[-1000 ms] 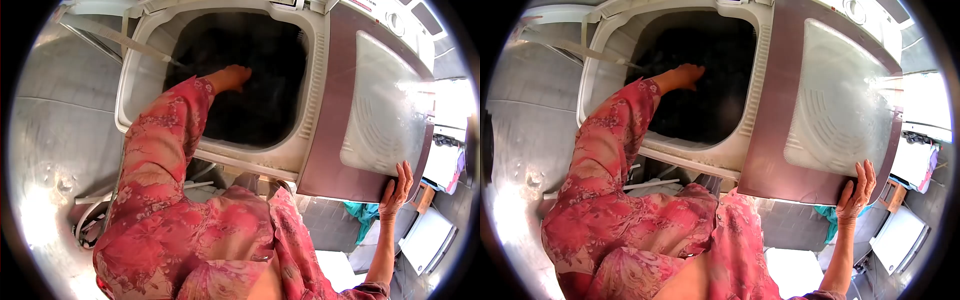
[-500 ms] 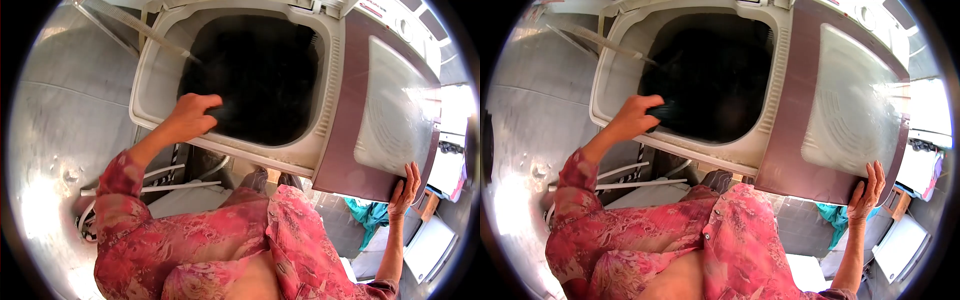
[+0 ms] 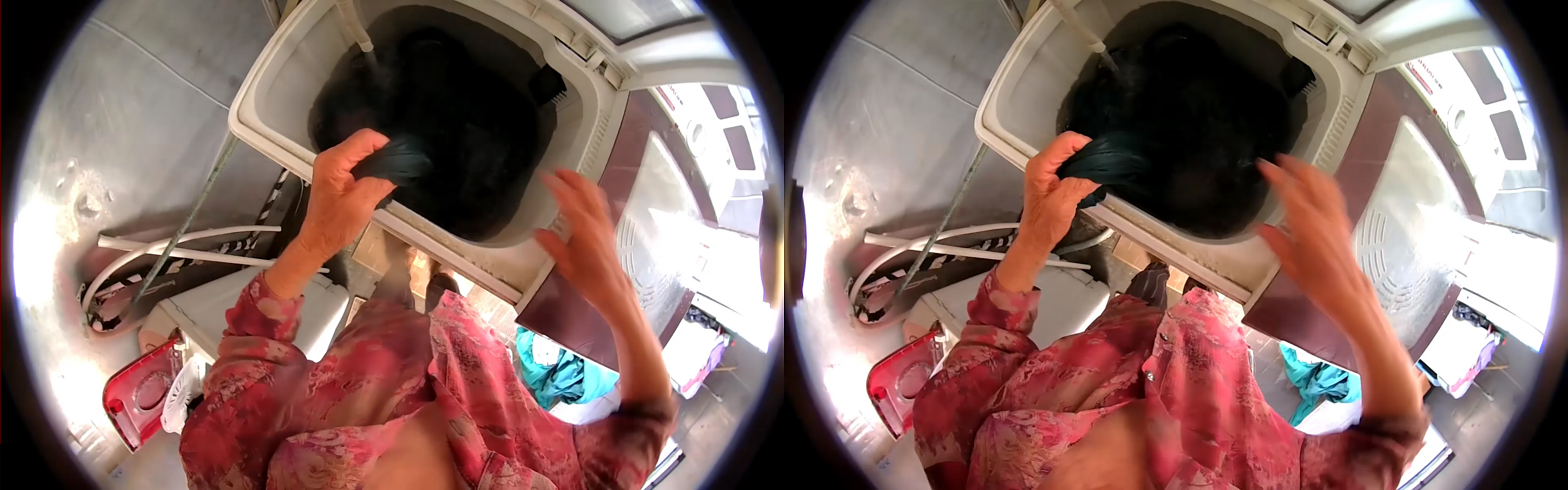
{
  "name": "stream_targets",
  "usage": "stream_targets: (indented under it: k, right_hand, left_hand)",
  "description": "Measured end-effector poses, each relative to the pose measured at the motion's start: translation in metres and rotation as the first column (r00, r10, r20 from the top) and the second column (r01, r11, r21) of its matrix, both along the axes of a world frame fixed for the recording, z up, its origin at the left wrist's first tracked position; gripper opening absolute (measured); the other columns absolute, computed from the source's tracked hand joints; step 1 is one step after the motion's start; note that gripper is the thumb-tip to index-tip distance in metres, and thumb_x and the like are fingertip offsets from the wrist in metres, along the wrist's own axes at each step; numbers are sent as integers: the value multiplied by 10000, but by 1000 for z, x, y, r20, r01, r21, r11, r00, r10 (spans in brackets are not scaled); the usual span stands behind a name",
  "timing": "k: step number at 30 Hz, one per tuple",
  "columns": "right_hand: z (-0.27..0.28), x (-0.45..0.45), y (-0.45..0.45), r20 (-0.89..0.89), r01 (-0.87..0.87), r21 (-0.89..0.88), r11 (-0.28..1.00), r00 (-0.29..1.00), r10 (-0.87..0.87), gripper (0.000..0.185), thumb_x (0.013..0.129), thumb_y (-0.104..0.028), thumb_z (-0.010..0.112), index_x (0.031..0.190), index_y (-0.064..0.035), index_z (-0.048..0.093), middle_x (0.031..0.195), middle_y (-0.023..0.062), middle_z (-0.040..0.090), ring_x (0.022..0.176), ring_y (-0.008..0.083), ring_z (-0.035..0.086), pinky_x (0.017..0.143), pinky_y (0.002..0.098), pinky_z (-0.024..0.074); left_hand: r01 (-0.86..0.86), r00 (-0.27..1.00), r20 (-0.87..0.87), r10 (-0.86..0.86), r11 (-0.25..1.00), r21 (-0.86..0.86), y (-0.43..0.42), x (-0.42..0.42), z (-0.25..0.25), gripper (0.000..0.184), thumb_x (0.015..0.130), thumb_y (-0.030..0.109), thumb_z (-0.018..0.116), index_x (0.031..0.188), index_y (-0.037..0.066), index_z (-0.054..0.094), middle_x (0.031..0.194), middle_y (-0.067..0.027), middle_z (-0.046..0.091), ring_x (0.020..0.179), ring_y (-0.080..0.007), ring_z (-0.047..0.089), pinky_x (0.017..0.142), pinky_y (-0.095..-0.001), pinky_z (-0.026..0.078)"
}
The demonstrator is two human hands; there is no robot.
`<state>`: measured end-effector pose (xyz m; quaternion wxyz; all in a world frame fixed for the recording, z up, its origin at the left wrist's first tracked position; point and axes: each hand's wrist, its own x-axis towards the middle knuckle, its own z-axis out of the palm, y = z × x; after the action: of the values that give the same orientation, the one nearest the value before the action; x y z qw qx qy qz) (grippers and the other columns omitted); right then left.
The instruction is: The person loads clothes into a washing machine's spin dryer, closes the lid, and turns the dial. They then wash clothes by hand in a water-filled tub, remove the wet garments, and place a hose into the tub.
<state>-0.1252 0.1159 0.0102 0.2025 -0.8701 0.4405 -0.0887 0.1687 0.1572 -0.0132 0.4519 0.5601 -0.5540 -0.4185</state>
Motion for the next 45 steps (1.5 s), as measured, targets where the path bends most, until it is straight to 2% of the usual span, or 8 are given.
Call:
stream_targets:
  k: [5,9,14,20,25,34,41,45]
  right_hand:
    - [-119,97,-71,-19,-229,204,952,971,237,1064,561,-184,835,1417,-98,209,1406,228,305,1222,427,376,1007,441,349]
    - [-169,139,-86,377,-321,223,920,899,222,817,592,-180,798,1288,-51,389,1253,259,476,1105,419,494,914,454,423]
    - [-145,127,-50,-40,-322,335,885,934,355,316,654,-101,700,937,-34,575,780,219,611,791,405,593,681,419,500]
    - [-32,80,-32,82,-92,444,891,995,62,275,628,-62,667,848,-5,512,756,241,575,776,441,554,659,446,479]
    - [6,53,-5,302,182,481,858,884,-357,259,613,22,640,732,-16,413,604,102,398,597,111,459,546,270,382]
    - [5,62,-15,414,228,544,807,764,-495,295,667,-16,705,693,-56,413,625,-51,390,611,34,350,506,213,323]
    - [106,62,-11,694,304,270,914,596,-403,248,699,1,711,715,-57,470,686,-56,470,635,34,407,553,215,362]
    - [164,-15,-34,788,-5,-85,996,612,71,308,684,27,691,978,-24,614,873,28,618,783,101,581,759,234,469]
  left_hand:
    - [-161,986,-83,142,931,-328,12,2,29,173,683,-5,566,856,-11,565,692,-47,510,615,-106,484,559,-221,382]
    - [-128,986,-162,43,816,-564,7,17,30,210,660,47,609,856,-14,565,686,-66,513,585,-149,489,544,-237,383]
    - [-245,950,65,305,860,-447,6,43,6,238,728,45,645,944,-4,559,805,-83,549,682,-175,527,639,-271,430]
    - [-240,839,393,376,905,-352,25,64,-22,428,740,75,681,1131,-1,523,1041,-148,555,919,-303,561,834,-359,446]
    - [84,675,707,212,930,-359,29,7,-20,875,653,340,759,1258,-146,355,1210,-279,452,1124,-415,451,979,-462,353]
    - [129,823,565,-48,986,-104,-4,-73,-43,951,535,284,810,1233,-168,349,1127,-252,464,988,-366,483,850,-382,452]
    - [-100,874,262,409,679,-727,-31,-98,23,826,508,126,755,1208,-114,390,1019,-246,488,837,-418,524,700,-426,470]
    - [-104,891,151,429,515,-851,-60,-141,99,828,468,161,745,1158,-153,412,921,-191,474,829,-328,504,649,-379,460]
